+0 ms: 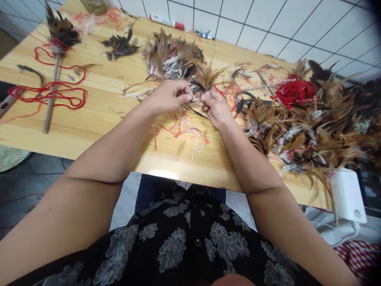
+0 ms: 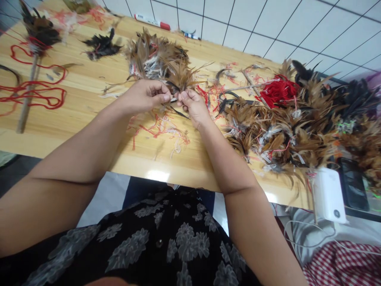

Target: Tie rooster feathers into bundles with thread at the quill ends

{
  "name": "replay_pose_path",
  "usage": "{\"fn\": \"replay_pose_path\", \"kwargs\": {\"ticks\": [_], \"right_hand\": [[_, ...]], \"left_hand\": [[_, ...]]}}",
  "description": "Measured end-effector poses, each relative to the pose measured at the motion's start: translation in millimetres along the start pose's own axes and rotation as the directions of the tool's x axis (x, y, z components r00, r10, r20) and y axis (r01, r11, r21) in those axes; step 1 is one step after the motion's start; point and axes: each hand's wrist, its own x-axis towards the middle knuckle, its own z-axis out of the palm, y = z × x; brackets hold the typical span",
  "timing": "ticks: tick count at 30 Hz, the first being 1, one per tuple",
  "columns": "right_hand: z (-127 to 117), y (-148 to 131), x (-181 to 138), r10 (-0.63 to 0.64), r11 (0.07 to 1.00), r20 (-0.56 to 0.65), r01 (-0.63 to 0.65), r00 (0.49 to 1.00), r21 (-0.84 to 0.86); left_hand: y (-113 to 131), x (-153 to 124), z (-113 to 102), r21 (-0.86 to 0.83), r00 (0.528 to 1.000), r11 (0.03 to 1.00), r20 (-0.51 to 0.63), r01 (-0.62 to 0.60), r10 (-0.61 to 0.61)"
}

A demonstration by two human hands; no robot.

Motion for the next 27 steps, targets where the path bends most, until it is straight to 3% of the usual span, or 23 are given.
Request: {"fn": "replay_pose_path", "kwargs": {"ticks": [6, 12, 18, 27], "right_hand": [[3.1, -12.3, -3.9, 0.045, 0.999, -0.076, -0.047, 0.996, -0.014], [4.8, -19.4, -4.7, 0.069, 0.997, -0.109, -0.065, 0.992, 0.042], [6.7, -17.4, -3.6, 0.079, 0.993, -0.130, -0.066, 0.988, 0.099], [6.5, -1.0, 2.9, 0.001, 1.000, -0.113, -0.003, 0.994, -0.016]], "left_hand": [[3.0, 1.0, -0.6, -0.022, 0.999, 1.000, -0.035, 0.020, -0.021], [11.2, -2.7, -0.9, 0.072, 0.981, 0.997, -0.195, -0.004, 0.018], [27.2, -11.2, 12.5, 0.091, 0.992, 0.995, -0.116, -0.045, 0.055], [22.5, -9.1, 32.8, 0.139, 0.990, 0.990, -0.140, 0.027, -0.007]]}}
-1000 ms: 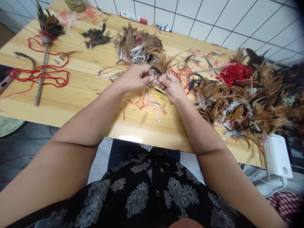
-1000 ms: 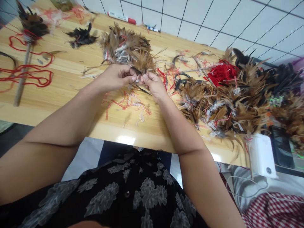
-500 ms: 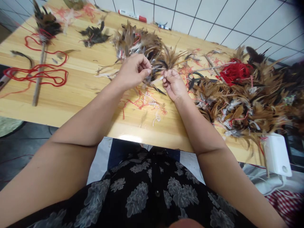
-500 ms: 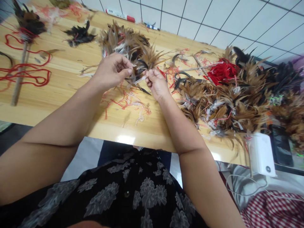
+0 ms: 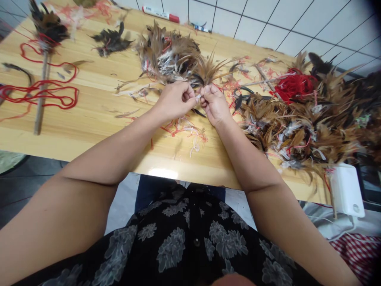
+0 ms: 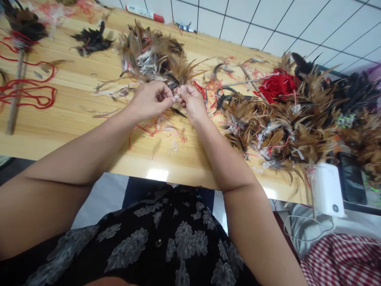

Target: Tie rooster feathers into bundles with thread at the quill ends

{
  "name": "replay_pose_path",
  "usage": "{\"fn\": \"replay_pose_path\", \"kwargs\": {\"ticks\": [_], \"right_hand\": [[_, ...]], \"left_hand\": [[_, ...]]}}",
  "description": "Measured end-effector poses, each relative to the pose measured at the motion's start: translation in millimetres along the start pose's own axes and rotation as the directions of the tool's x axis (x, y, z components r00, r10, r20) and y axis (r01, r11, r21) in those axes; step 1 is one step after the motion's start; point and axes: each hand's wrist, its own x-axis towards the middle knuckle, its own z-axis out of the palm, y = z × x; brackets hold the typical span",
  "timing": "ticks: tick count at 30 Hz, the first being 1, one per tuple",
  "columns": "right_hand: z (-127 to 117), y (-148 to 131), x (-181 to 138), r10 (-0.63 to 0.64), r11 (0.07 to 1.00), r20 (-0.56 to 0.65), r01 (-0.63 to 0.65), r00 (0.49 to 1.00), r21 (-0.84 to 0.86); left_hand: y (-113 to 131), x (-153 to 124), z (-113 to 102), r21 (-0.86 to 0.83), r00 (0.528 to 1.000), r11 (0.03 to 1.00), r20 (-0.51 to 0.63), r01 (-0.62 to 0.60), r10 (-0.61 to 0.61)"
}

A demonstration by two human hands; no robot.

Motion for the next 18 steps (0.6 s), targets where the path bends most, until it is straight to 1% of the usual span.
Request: {"fn": "replay_pose_path", "kwargs": {"ticks": [3, 7, 13, 18], "right_hand": [[1.3, 4.0, -0.1, -0.026, 1.000, 0.019, 0.026, 0.999, -0.011], [4.1, 5.5, -2.0, -0.010, 1.000, 0.017, 0.010, 1.000, -0.025], [4.9, 2.0, -3.7, -0.003, 1.000, -0.009, 0.003, 1.000, -0.004], [3.3, 2.8, -1.7, 0.024, 1.000, -0.023, -0.023, 0.999, 0.010]], "left_hand": [[-2.9, 1.3, 3.7, -0.040, 0.998, 0.997, 0.021, 0.061, -0.060], [-6.2, 2.7, 8.0, -0.082, 0.991, 0.987, 0.010, 0.135, -0.134], [-12.1, 5.6, 7.0, -0.130, 0.985, 0.980, -0.066, 0.149, -0.158], [-10.1, 6.7, 5.0, -0.192, 0.977, 0.970, -0.124, 0.150, -0.176]]}}
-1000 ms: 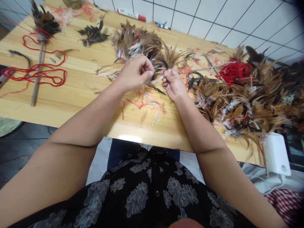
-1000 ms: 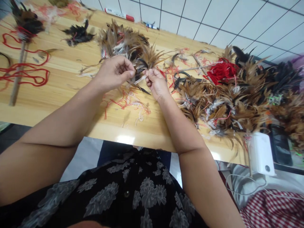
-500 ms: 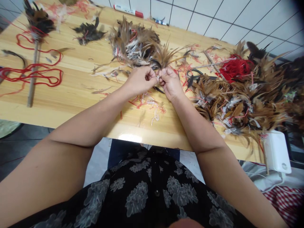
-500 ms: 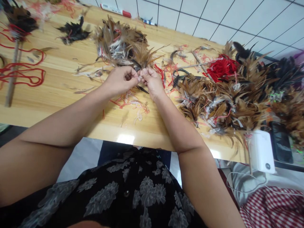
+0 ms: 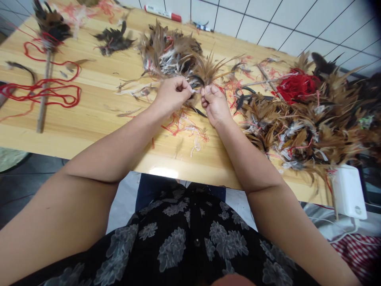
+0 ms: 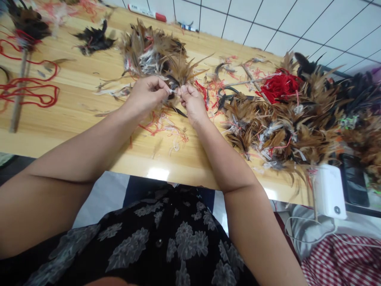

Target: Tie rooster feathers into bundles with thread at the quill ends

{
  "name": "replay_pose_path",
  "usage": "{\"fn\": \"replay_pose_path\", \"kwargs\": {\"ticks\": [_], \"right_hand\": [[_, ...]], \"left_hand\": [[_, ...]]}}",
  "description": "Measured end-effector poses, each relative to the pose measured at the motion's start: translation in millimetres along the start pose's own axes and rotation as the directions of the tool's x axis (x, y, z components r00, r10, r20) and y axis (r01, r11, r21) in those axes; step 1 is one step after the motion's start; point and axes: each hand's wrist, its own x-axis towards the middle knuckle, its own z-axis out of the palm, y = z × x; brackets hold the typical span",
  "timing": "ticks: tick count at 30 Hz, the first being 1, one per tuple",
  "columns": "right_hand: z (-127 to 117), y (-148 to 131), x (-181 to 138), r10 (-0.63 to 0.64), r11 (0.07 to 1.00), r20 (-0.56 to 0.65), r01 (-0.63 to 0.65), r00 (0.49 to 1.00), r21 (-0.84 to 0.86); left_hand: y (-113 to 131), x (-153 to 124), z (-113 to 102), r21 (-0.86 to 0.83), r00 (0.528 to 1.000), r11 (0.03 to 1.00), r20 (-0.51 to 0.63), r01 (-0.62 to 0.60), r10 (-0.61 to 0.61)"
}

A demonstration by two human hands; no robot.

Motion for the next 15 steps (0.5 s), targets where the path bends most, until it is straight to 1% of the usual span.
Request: {"fn": "replay_pose_path", "kwargs": {"ticks": [3, 7, 9, 12, 15], "right_hand": [[-3.6, 3.9, 3.6, -0.020, 1.000, 0.022, 0.020, 1.000, -0.004], [-11.8, 6.9, 10.0, -0.061, 0.998, 0.060, 0.063, 0.996, -0.028], [-15.1, 6.3, 11.9, -0.075, 0.997, 0.062, 0.076, 0.995, -0.024], [-15.5, 3.8, 9.4, -0.091, 0.996, 0.045, 0.092, 0.995, -0.019], [-10.5, 1.0, 0.9, -0.117, 0.990, 0.064, 0.121, 0.991, -0.068]], "left_hand": [[0.7, 1.1, -1.0, -0.017, 1.000, 1.000, -0.022, 0.003, -0.004], [-4.2, 5.9, -4.6, 0.031, 1.000, 1.000, -0.010, 0.003, -0.003], [-7.2, 8.5, -7.0, 0.069, 0.999, 0.997, -0.040, -0.025, 0.028], [-10.3, 10.5, -10.2, 0.152, 0.991, 0.984, -0.075, -0.094, 0.107], [-12.0, 9.8, -11.5, 0.243, 0.981, 0.957, -0.069, -0.159, 0.181]]}}
